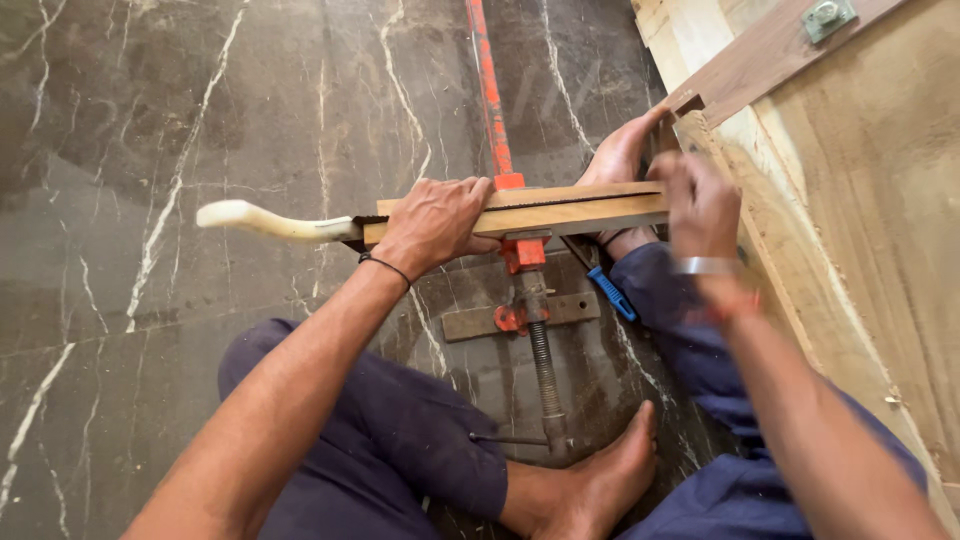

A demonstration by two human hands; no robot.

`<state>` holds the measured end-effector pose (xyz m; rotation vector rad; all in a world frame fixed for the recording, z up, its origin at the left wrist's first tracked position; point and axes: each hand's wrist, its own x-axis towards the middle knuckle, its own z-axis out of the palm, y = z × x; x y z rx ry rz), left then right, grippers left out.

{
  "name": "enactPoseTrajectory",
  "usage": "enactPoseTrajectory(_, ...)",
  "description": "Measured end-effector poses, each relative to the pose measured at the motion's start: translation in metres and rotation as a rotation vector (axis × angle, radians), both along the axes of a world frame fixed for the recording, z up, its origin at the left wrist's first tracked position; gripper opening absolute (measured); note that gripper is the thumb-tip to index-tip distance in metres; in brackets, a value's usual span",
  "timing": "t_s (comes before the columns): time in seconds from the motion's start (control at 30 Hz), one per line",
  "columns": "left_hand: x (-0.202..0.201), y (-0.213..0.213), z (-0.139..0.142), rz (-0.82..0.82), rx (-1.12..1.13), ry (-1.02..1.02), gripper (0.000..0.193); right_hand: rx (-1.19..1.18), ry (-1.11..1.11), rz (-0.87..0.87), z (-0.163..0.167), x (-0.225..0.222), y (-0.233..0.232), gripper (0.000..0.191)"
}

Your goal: The person sits on the floor and saws a slot along a wooden strip held in a red bar clamp, steadying the strip with one hand. They reposition the strip in the clamp and then use a small file to work inside the cut slot.

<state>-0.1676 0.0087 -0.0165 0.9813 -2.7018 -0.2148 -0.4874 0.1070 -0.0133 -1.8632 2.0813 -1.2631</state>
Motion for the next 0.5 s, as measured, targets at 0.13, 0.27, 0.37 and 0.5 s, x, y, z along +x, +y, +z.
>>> enactPoseTrajectory(0.13,0.0,-0.001,-0.003,-0.014,-0.03,0.013,0.061,0.027,0.407,0.519,0.013,0.066,0.083,0.034)
enactPoseTrajectory(0.27,0.0,-0.001,-0.006,-0.025,-0.039,0.028,0.062,0.655,0.547,0.417,0.008,0.125,0.159,0.05)
enactPoseTrajectory(0.37,0.001,0.0,-0.006,-0.015,-0.04,0.017,0.063,0.507,0.427,0.439,0.002,0.132,0.182,0.046)
enactPoseTrajectory(0.5,0.0,0.001,-0.004,-0.013,-0.055,0.028,0.061,0.673,0.513,0.409,-0.009,0.13,0.194,0.044)
